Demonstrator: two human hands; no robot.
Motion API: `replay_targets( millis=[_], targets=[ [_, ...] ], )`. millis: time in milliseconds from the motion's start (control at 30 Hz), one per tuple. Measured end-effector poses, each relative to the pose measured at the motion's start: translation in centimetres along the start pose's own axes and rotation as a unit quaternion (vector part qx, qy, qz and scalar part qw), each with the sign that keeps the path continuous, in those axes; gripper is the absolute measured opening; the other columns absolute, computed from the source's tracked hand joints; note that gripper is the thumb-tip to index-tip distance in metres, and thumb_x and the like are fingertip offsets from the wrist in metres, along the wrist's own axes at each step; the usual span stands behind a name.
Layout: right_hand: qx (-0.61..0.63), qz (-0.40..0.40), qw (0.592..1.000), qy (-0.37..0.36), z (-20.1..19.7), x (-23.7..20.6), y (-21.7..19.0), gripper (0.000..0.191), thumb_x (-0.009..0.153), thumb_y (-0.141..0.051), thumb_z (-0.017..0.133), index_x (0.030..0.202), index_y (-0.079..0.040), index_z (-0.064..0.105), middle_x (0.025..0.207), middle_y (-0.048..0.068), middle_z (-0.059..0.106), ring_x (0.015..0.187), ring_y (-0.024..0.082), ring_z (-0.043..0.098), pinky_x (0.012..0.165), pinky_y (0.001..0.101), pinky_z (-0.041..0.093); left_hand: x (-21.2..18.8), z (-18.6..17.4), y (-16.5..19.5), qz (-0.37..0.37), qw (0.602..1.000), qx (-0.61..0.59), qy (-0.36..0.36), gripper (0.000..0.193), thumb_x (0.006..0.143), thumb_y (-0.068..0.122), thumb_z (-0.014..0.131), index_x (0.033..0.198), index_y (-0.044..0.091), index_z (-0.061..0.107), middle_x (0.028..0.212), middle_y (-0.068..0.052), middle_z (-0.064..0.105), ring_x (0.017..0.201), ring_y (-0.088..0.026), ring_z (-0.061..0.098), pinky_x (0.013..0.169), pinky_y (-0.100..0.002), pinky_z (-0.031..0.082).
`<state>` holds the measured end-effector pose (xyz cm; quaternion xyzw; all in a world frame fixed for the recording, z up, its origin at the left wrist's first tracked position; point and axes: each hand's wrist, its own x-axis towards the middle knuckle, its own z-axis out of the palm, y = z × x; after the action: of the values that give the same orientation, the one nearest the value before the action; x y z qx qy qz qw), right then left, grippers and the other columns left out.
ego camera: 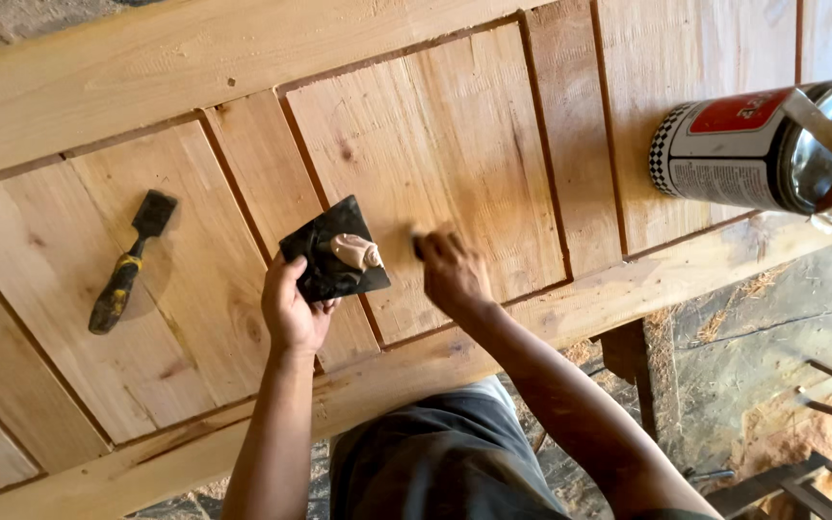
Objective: The person applies wood filler from a container onto the grooves of a wooden panel door, spreading it along the recessed lines with a small spreader while holding a filler board, then sands the filled areas and panel surfaces by hand with sandpaper, working around the door panels.
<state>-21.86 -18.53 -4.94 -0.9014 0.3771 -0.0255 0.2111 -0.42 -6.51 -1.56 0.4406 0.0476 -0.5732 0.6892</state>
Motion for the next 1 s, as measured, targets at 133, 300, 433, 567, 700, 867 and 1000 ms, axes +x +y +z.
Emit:
replay_targets(
  millis=[133,300,433,567,700,867,1000],
  targets=[
    [0.134,0.073,0.984,-0.092,-4.3,2.1,-0.6,0.023,0.103,-0.01,0.056,0.118,-0.007,0.073,0.114,0.014,0.074,0.088,0.024,0.075,0.065,0.0355,0.065,3.4,0.4,0.6,0.002,0.997,0.073,-0.019,0.026,0.097,0.021,0.05,0.112,0.002,0.06,0.075,-0.007,0.063,0.049,-0.014,0.053,0.041,-0.028,0.042],
    [0.163,-0.184,0.969,0.023,-13.6,5.7,-1.0,0.019,0.096,-0.003,0.068,0.113,-0.004,0.075,0.112,0.011,0.075,0.105,0.024,0.073,0.087,0.0365,0.064,7.5,0.4,1.3,-0.049,0.992,0.095,-0.067,0.026,0.096,0.018,0.051,0.114,0.002,0.063,0.073,-0.005,0.062,0.048,-0.013,0.053,0.041,-0.027,0.042],
    [0.056,-0.326,0.943,-0.016,-15.7,8.8,-3.0,0.025,0.09,-0.001,0.071,0.112,-0.011,0.078,0.111,0.004,0.078,0.102,0.022,0.074,0.081,0.0349,0.064,9.2,0.8,1.3,-0.111,0.984,0.134,-0.047,0.027,0.095,0.017,0.054,0.117,0.004,0.063,0.076,-0.003,0.063,0.051,-0.011,0.056,0.038,-0.026,0.041],
    [0.074,-0.355,0.93,-0.066,-13.4,9.9,-3.7,0.022,0.098,0.0,0.067,0.113,-0.013,0.076,0.113,0.005,0.078,0.101,0.019,0.076,0.081,0.0318,0.065,10.1,0.3,0.9,-0.105,0.99,0.098,-0.01,0.028,0.093,0.013,0.053,0.118,0.005,0.062,0.086,-0.006,0.068,0.058,-0.011,0.062,0.04,-0.026,0.046],
    [0.093,-0.354,0.927,-0.081,-11.5,10.1,-0.9,0.02,0.102,-0.001,0.063,0.112,-0.011,0.077,0.105,0.007,0.079,0.094,0.019,0.078,0.067,0.0277,0.064,11.5,-1.8,1.6,-0.013,0.999,0.029,-0.014,0.022,0.097,0.013,0.05,0.113,0.001,0.06,0.09,-0.009,0.068,0.061,-0.012,0.061,0.043,-0.025,0.047],
    [0.064,-0.039,0.997,-0.026,-9.2,14.4,5.1,0.015,0.104,-0.009,0.062,0.108,-0.006,0.077,0.106,0.01,0.079,0.074,0.018,0.075,0.058,0.0296,0.062,11.5,-3.2,2.4,0.022,0.999,-0.023,-0.022,0.022,0.097,0.012,0.052,0.113,0.002,0.064,0.084,-0.006,0.066,0.052,-0.012,0.056,0.041,-0.025,0.043],
    [0.018,-0.137,0.989,0.062,-6.4,18.6,9.2,0.016,0.11,-0.011,0.06,0.111,-0.004,0.075,0.11,0.012,0.077,0.089,0.021,0.076,0.074,0.0304,0.065,10.0,-3.5,1.9,0.008,1.0,0.001,-0.021,0.023,0.096,0.01,0.051,0.113,0.002,0.066,0.08,-0.005,0.065,0.051,-0.012,0.057,0.041,-0.025,0.044]
  ],
)
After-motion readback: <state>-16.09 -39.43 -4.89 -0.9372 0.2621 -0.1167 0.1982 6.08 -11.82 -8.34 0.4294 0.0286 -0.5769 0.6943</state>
